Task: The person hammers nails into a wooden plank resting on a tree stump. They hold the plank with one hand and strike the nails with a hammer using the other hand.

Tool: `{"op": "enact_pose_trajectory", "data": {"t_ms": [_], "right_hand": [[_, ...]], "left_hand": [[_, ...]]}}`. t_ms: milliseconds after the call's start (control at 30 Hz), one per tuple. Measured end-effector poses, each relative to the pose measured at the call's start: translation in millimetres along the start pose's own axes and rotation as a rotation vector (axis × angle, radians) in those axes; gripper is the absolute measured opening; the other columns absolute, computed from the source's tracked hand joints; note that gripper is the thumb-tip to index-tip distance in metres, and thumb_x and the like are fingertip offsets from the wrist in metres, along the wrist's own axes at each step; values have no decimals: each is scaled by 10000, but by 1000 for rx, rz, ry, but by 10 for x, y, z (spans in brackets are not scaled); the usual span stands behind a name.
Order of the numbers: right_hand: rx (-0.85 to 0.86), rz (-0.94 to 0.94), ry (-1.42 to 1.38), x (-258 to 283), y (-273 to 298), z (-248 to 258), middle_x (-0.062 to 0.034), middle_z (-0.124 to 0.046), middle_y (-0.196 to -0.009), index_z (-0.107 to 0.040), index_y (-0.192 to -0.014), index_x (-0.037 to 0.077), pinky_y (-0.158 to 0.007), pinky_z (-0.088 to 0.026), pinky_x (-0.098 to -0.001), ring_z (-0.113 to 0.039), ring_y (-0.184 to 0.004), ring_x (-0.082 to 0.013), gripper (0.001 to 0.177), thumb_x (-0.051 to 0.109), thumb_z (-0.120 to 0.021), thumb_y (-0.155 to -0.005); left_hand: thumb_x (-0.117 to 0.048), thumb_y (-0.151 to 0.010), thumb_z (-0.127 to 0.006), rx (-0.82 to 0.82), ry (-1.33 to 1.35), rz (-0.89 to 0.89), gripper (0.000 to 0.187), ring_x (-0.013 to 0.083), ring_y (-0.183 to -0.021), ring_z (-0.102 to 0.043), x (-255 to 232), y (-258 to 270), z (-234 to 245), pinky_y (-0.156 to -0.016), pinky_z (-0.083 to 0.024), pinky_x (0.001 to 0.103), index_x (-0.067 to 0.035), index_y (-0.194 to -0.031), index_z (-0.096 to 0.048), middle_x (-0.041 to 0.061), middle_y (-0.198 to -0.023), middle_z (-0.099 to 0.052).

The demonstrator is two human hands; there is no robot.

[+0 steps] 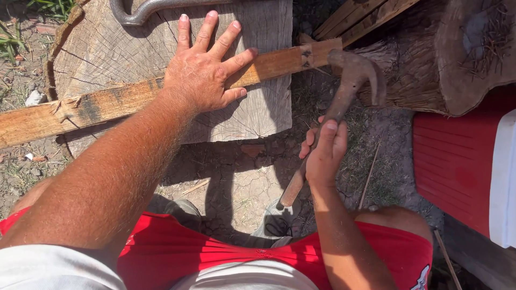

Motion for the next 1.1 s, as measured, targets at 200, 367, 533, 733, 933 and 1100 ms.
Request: {"op": "enact_pose_trajectory", "data": {"t_ms": [200,367,533,733,933,1100], "right_hand": [[-124,151,-43,60,71,43,-45,-506,-766,-452,-1209,155,-454,-427,-298,-466,-494,-145,515,659,-485,-1110],[-60,-107,21,-477,-13,-96,-43,-509,-691,-520,-1124,123,-357,-364,-293,-430,-413,-142,358,468,-437,-1175],[-149,137,-76,-117,125,95,-58,-486,-774,-457,-1212,141,-464,-454,-306,-458,-525,-142,521,654,-482,-1124],[-26,20,-49,-405,-83,-156,-42,-496,-704,-529,-1140,121,-383,-388,-283,-432,-455,-126,372,485,-465,-1173],[-42,-19,33,-576,-21,-149,-45,-484,-706,-487,-1146,116,-376,-413,-304,-425,-465,-135,285,389,-416,-1186],[-45,27,37,-513,3,-97,-37,-494,-710,-500,-1141,128,-390,-392,-299,-431,-432,-138,365,489,-456,-1167]], "left_hand": [[-797,-932,-625,-13,3,1,887,594,-1671,-205,13,74,36,-1237,-84,904,-368,-1704,-542,184,-1869,-333],[-792,-925,-625,-12,-4,24,885,566,-1675,-205,32,38,27,-1249,-92,885,-375,-1701,-538,162,-1862,-342],[-808,-920,-629,-25,-18,3,893,583,-1664,-221,25,36,30,-1232,-119,902,-371,-1694,-550,178,-1857,-343],[-819,-957,-552,9,-42,27,864,564,-1677,-198,13,24,22,-1256,-88,876,-397,-1709,-506,161,-1861,-331],[-819,-933,-589,-16,-41,16,877,577,-1674,-210,11,26,27,-1254,-93,880,-391,-1697,-534,169,-1855,-356],[-794,-927,-617,-22,-24,13,883,584,-1670,-209,-3,20,15,-1255,-90,877,-373,-1699,-539,182,-1856,-352]]}}
Point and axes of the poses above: each hand's wrist, its own y-axis away from the middle knuckle, its own z-axis out of the back of the hand, x = y × z, the point moved 2 cm from there along -y, towards the middle knuckle
